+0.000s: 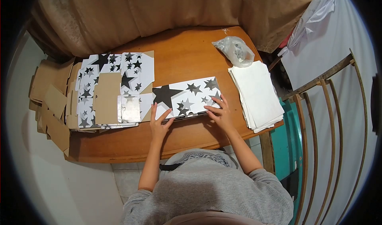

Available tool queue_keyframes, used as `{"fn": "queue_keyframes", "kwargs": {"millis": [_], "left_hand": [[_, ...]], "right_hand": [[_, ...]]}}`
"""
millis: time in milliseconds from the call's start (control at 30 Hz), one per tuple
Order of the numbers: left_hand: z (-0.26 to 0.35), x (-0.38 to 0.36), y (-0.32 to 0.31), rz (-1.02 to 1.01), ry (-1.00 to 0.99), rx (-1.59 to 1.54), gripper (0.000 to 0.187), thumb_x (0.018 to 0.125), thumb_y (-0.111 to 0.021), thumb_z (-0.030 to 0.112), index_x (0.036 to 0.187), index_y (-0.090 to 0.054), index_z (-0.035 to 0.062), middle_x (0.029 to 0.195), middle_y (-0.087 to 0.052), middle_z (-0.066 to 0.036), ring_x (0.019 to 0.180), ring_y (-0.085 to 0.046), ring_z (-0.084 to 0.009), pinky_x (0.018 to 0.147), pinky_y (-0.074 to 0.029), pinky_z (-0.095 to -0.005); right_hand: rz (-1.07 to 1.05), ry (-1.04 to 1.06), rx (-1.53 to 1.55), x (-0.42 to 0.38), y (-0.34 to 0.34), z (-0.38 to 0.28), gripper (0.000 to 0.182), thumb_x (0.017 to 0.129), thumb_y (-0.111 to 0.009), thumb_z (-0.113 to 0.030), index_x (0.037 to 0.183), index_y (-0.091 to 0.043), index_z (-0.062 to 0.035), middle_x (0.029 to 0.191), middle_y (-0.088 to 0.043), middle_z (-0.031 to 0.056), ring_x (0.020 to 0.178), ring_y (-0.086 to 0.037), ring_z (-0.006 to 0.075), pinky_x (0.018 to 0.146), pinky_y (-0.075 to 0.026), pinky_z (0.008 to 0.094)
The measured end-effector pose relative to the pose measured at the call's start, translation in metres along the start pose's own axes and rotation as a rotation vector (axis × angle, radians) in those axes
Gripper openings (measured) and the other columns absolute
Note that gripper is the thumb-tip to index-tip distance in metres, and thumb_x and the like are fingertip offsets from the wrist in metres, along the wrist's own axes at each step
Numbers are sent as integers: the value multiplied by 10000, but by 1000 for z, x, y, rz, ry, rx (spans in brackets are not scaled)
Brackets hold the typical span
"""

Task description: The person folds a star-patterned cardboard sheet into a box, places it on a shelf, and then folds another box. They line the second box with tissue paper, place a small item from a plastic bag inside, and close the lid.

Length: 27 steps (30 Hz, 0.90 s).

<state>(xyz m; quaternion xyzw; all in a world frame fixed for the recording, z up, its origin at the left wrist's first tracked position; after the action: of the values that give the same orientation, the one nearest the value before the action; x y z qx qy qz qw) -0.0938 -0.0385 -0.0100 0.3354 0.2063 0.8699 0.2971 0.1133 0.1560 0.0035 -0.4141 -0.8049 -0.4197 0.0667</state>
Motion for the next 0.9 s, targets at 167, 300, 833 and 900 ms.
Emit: {"fn": "queue_keyframes", "kwargs": {"millis": [167, 300, 833, 900], "left_hand": [[-1, 8, 3, -12, 22, 62, 381, 648, -809, 197, 1019, -725, 203, 1369, -439, -210, 1285, -378, -419, 980, -413, -445], [1, 14, 8, -18, 44, 46, 371, 645, -813, 217, 1006, -729, 204, 1327, -484, -211, 1274, -393, -419, 973, -420, -437], [5, -3, -5, 30, -14, 142, 385, 683, -788, 231, 1056, -705, 191, 1288, -520, -130, 1288, -339, -435, 994, -358, -521], [22, 1, -3, 45, -47, 159, 409, 683, -787, 271, 1077, -695, 213, 1270, -530, -99, 1296, -326, -426, 1008, -317, -571]], "right_hand": [[10, -14, 2, 3, -2, -2, 288, 707, -750, -155, 971, -733, -268, 1240, -564, 46, 1267, -361, 388, 1029, -344, 494], [29, -17, -11, 5, -4, -6, 294, 712, -741, -138, 978, -730, -263, 1224, -575, 45, 1266, -360, 394, 1023, -351, 499], [26, 19, -85, 0, -9, -10, 241, 742, -720, -182, 969, -726, -261, 1192, -581, 71, 1250, -367, 396, 1033, -336, 505], [10, 21, -122, 2, -7, -17, 253, 740, -723, -222, 986, -717, -283, 1203, -567, 61, 1256, -358, 392, 1034, -310, 541]]}}
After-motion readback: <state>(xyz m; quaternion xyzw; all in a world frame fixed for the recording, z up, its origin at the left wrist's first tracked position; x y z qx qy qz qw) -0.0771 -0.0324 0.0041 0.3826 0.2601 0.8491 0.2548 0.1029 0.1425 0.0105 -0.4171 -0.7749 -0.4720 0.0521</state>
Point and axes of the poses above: each hand's wrist, its own x-axis towards the middle knuckle, its own y-axis out of the back of the hand, z = x × y, the point moved 3 cm from there along x, towards the middle knuckle
